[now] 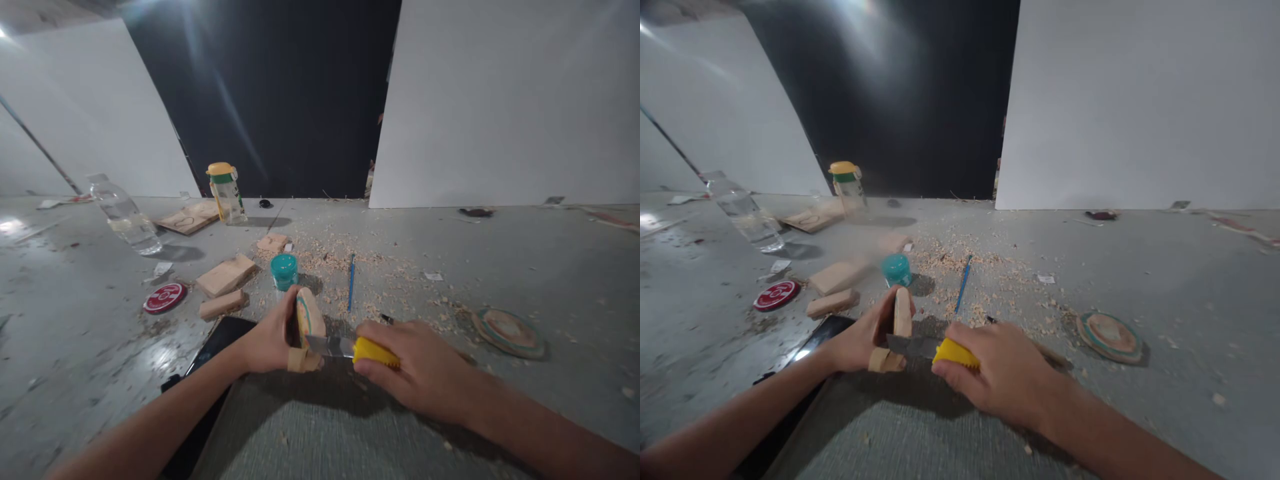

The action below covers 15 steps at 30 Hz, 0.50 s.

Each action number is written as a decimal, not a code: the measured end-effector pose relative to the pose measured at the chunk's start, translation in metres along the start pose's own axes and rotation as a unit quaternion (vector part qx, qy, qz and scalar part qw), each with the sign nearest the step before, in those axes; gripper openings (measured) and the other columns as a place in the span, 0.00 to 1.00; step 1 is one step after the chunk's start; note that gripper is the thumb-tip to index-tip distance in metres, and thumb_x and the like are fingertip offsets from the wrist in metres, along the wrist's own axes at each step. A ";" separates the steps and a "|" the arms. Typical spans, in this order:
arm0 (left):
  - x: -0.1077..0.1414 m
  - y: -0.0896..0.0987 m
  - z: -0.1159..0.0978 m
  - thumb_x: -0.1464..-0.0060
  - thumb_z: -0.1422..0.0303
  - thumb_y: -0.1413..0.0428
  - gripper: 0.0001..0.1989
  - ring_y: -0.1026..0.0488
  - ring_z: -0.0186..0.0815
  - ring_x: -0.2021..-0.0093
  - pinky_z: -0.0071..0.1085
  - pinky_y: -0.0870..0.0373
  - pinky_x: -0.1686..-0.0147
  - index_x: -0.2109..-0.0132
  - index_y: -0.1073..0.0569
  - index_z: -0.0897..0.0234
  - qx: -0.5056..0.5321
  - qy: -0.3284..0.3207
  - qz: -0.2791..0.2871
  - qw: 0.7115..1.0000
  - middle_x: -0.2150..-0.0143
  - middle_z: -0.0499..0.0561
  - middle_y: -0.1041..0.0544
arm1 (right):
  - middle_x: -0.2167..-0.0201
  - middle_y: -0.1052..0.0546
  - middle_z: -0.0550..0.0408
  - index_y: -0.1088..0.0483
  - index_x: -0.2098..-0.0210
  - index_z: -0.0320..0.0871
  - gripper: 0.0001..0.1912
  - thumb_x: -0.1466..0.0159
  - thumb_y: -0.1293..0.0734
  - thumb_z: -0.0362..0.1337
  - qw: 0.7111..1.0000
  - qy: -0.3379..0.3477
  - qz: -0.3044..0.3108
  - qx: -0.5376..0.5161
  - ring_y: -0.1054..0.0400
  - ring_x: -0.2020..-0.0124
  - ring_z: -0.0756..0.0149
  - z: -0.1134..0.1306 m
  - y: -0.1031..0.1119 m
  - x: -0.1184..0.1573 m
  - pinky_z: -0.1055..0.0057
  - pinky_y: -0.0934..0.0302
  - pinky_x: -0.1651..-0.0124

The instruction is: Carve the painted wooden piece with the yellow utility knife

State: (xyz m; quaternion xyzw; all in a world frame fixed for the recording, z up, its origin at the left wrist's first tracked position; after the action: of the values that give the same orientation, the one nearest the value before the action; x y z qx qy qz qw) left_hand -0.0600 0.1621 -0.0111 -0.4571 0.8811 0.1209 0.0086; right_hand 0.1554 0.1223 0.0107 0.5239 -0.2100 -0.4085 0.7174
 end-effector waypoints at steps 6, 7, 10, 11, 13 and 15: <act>0.001 0.000 -0.001 0.68 0.65 0.33 0.34 0.39 0.42 0.58 0.38 0.36 0.57 0.54 0.40 0.62 -0.062 0.000 0.001 0.998 0.61 0.49 0.38 | 0.75 0.26 0.57 0.33 0.66 0.46 0.17 0.33 0.42 0.52 1.000 0.016 0.006 0.011 0.31 0.73 0.59 0.002 -0.004 0.002 0.67 0.50 0.70; 0.001 0.000 -0.001 0.68 0.64 0.33 0.35 0.38 0.43 0.57 0.39 0.36 0.56 0.53 0.40 0.63 -0.069 0.003 0.003 0.998 0.60 0.50 0.38 | 0.74 0.26 0.57 0.33 0.66 0.46 0.17 0.33 0.42 0.52 1.000 0.022 0.002 0.015 0.31 0.73 0.59 0.002 -0.004 0.002 0.67 0.50 0.70; 0.002 0.001 -0.001 0.69 0.62 0.32 0.39 0.37 0.48 0.53 0.44 0.36 0.52 0.49 0.39 0.65 -0.063 0.009 0.020 0.998 0.58 0.53 0.35 | 0.75 0.25 0.57 0.33 0.65 0.46 0.16 0.33 0.42 0.50 0.998 0.045 -0.020 0.025 0.30 0.74 0.59 0.003 -0.001 0.003 0.68 0.50 0.71; 0.003 0.001 -0.001 0.68 0.61 0.32 0.40 0.37 0.50 0.51 0.47 0.37 0.49 0.47 0.39 0.65 -0.063 0.012 0.028 0.998 0.57 0.54 0.34 | 0.75 0.25 0.57 0.33 0.65 0.46 0.16 0.33 0.42 0.50 0.998 0.055 -0.033 0.029 0.30 0.75 0.59 0.003 0.000 0.004 0.68 0.50 0.72; 0.005 0.003 0.000 0.68 0.61 0.32 0.43 0.38 0.54 0.47 0.51 0.41 0.45 0.44 0.39 0.65 -0.070 0.016 0.041 0.997 0.52 0.57 0.33 | 0.76 0.25 0.57 0.33 0.65 0.45 0.16 0.33 0.42 0.50 0.995 0.074 -0.061 0.040 0.30 0.76 0.60 0.004 0.002 0.004 0.69 0.51 0.73; 0.007 0.005 0.001 0.67 0.63 0.32 0.45 0.39 0.56 0.44 0.53 0.45 0.42 0.41 0.40 0.65 -0.056 0.014 0.047 0.997 0.49 0.59 0.33 | 0.77 0.25 0.57 0.32 0.65 0.46 0.17 0.32 0.43 0.51 0.990 0.089 -0.090 0.056 0.30 0.77 0.61 0.007 0.003 0.005 0.69 0.51 0.74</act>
State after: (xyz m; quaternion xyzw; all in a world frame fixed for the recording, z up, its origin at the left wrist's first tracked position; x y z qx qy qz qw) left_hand -0.0685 0.1597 -0.0119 -0.4167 0.8935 0.1639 -0.0347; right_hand 0.1542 0.1150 0.0150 0.6144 -0.1197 -0.4106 0.6630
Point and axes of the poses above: each hand's wrist, its own x-axis away from the middle knuckle, its own y-axis out of the back of the hand, z = x × y, the point moved 2 cm from there along -x, towards the middle knuckle
